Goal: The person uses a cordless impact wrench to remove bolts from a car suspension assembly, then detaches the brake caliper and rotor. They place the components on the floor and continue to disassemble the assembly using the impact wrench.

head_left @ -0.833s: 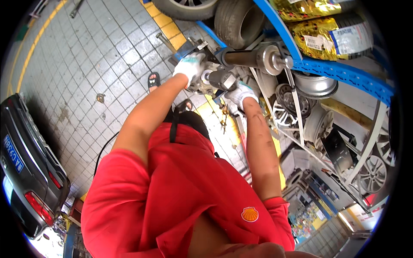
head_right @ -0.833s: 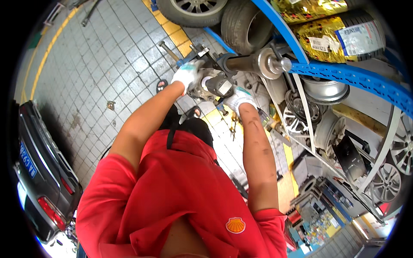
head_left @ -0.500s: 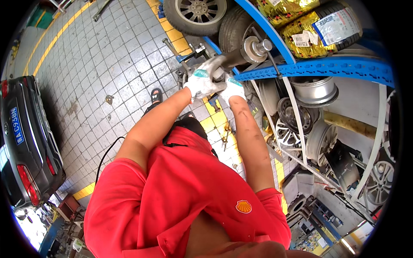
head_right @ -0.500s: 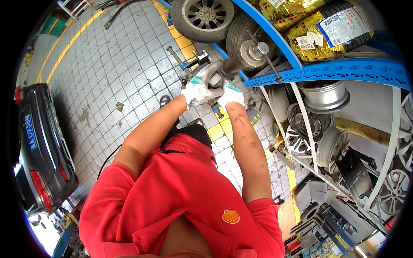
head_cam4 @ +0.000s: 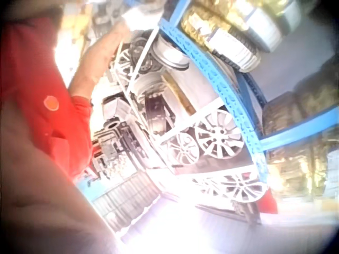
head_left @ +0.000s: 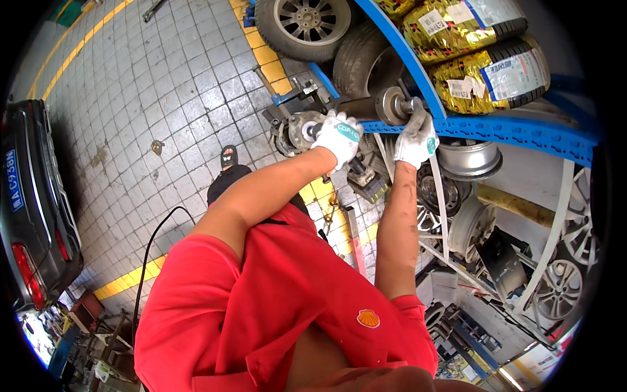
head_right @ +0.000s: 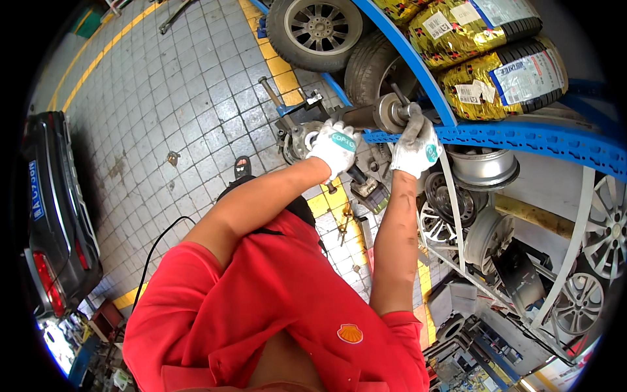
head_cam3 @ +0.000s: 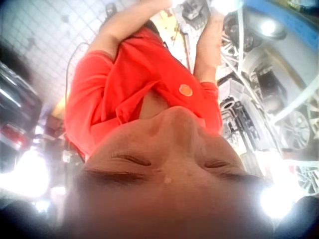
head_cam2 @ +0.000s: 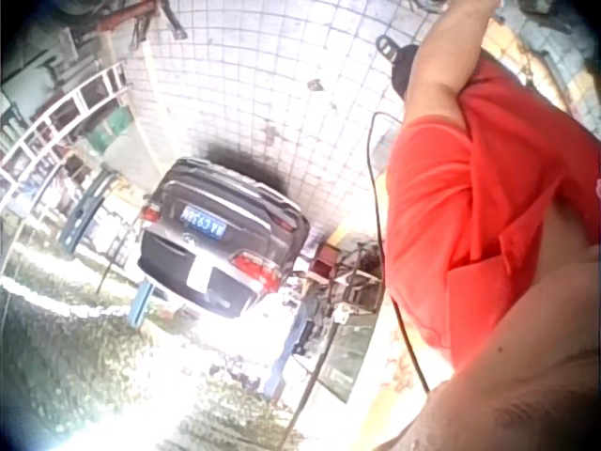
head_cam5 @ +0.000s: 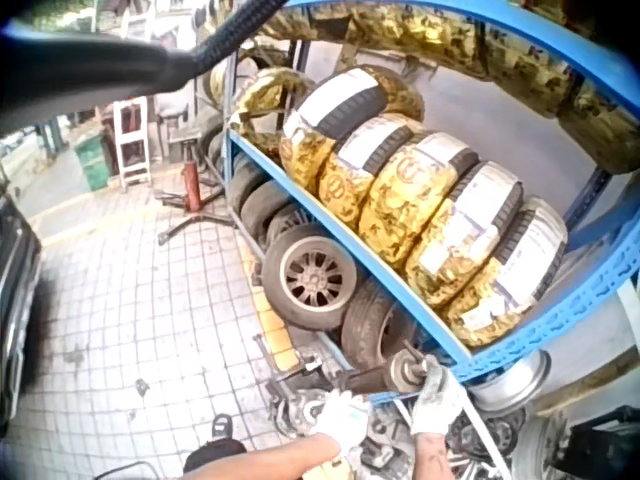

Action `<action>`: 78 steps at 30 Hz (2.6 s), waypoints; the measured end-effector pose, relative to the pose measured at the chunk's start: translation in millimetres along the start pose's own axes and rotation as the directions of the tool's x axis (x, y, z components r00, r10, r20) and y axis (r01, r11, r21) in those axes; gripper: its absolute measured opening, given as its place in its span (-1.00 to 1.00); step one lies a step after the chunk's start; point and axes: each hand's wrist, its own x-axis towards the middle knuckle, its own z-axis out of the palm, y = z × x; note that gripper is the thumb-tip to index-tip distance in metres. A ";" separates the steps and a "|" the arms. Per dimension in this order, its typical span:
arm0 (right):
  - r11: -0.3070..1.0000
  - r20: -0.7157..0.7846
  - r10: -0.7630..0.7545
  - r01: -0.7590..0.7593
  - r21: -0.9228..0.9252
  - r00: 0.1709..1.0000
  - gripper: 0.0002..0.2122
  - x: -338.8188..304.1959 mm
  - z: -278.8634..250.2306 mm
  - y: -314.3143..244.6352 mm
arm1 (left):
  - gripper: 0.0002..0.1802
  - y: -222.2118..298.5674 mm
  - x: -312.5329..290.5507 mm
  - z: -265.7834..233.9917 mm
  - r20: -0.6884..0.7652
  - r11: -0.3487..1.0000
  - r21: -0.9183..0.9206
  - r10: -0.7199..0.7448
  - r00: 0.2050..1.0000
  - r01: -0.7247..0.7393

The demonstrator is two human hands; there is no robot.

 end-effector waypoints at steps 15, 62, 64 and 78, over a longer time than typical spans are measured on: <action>0.861 0.320 0.378 -0.457 0.223 0.868 -0.32 114.0 61.9 83.6 | -0.82 -33.5 -7.9 0.6 -0.028 0.976 -0.167 0.140 0.990 -0.143; 0.868 0.823 0.098 -0.452 0.204 0.560 -0.56 200.3 109.7 -39.3 | -0.83 -65.1 -19.8 4.5 -0.050 0.951 -0.201 0.228 0.972 -0.233; 0.975 0.918 0.029 -0.213 0.061 0.395 -0.60 169.6 92.9 -97.6 | -0.82 -55.5 -18.9 4.2 -0.072 0.934 -0.247 0.247 0.966 -0.257; 0.772 0.522 -0.635 0.490 0.404 0.570 -0.53 -133.1 -33.9 -85.8 | -0.77 -54.8 -42.4 34.7 -0.118 0.879 -0.416 0.201 0.972 -0.233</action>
